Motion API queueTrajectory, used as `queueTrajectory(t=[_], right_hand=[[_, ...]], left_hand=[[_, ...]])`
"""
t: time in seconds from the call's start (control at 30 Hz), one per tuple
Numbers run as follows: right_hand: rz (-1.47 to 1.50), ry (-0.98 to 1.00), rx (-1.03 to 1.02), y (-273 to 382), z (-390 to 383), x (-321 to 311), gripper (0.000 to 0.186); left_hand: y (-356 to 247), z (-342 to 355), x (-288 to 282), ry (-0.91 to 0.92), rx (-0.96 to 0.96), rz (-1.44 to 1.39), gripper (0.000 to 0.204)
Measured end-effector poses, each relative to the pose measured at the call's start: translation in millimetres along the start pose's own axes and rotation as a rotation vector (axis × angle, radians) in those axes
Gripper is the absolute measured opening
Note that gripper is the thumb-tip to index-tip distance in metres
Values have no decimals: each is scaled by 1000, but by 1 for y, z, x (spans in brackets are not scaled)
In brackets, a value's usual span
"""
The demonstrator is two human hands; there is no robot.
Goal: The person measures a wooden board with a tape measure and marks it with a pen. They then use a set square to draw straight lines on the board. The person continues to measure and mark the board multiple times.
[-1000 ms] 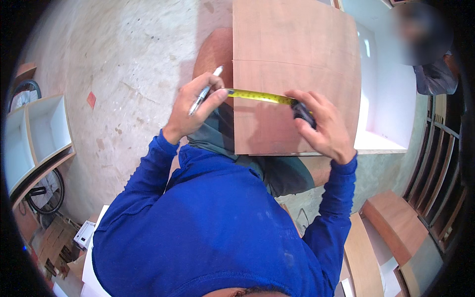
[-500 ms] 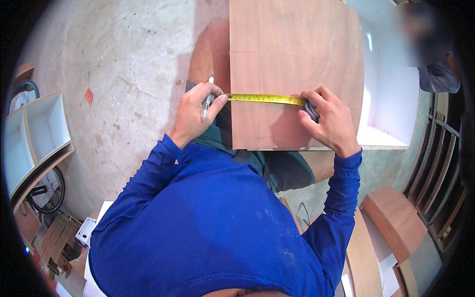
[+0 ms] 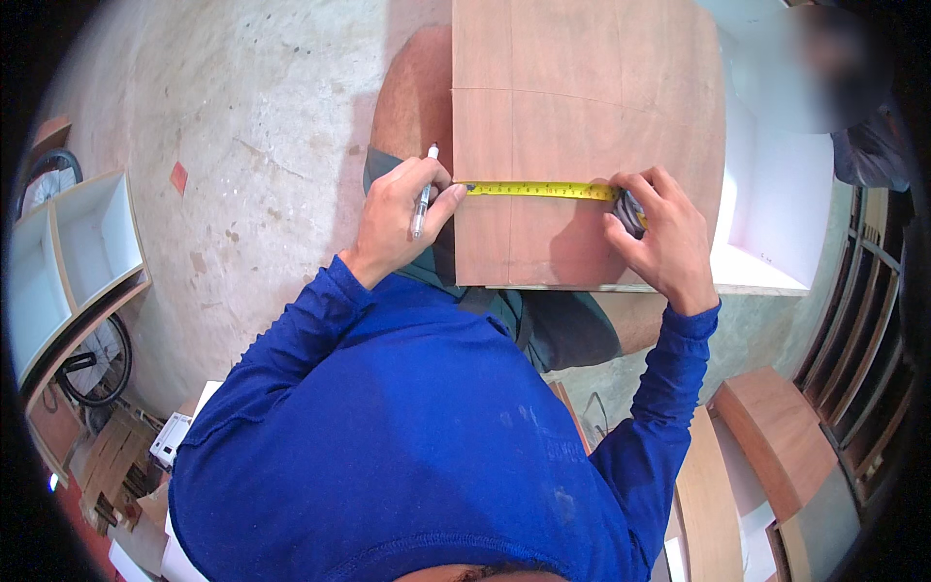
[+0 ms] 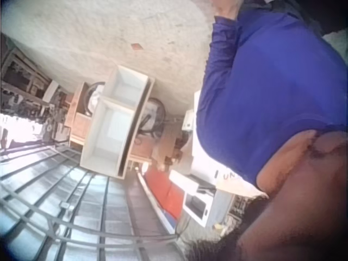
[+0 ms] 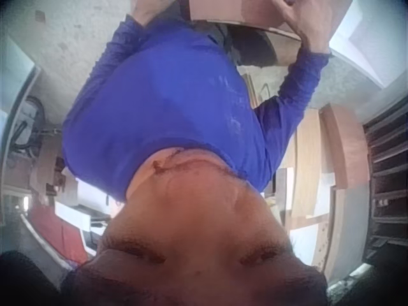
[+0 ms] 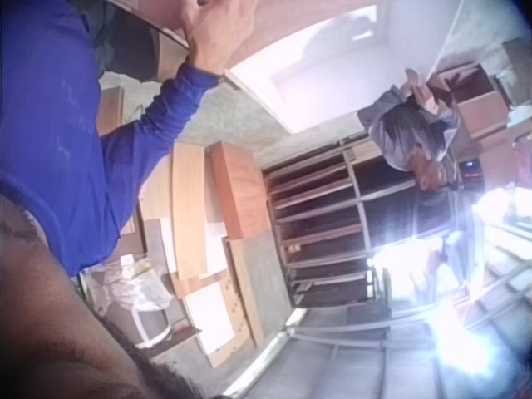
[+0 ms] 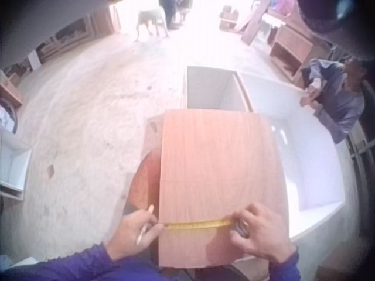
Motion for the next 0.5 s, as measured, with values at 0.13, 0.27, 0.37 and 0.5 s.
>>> queueTrajectory(t=[0.13,0.27,0.37,0.5], right_hand=[[-13,44,23,-1,0,1,41],[-16,69,41,-2,-2,2,43],[-20,76,46,-2,-2,2,44],[-18,73,37,-2,-1,2,45]], left_hand=[[-1,1,-1,-1,9,22,20],[-1,0,0,0,-6,11,20],[0,0,0,8,-8,13,20],[1,-1,1,2,0,0,21]])
Point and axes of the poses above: each hand's wrist, its own z-axis towards the middle knuckle, its own x-axis out of the palm, y = z × x, the point moved 5 cm from there along z, towards the middle knuckle, and after that the axes turned 6 degrees about -y, right-handed, at the moved point
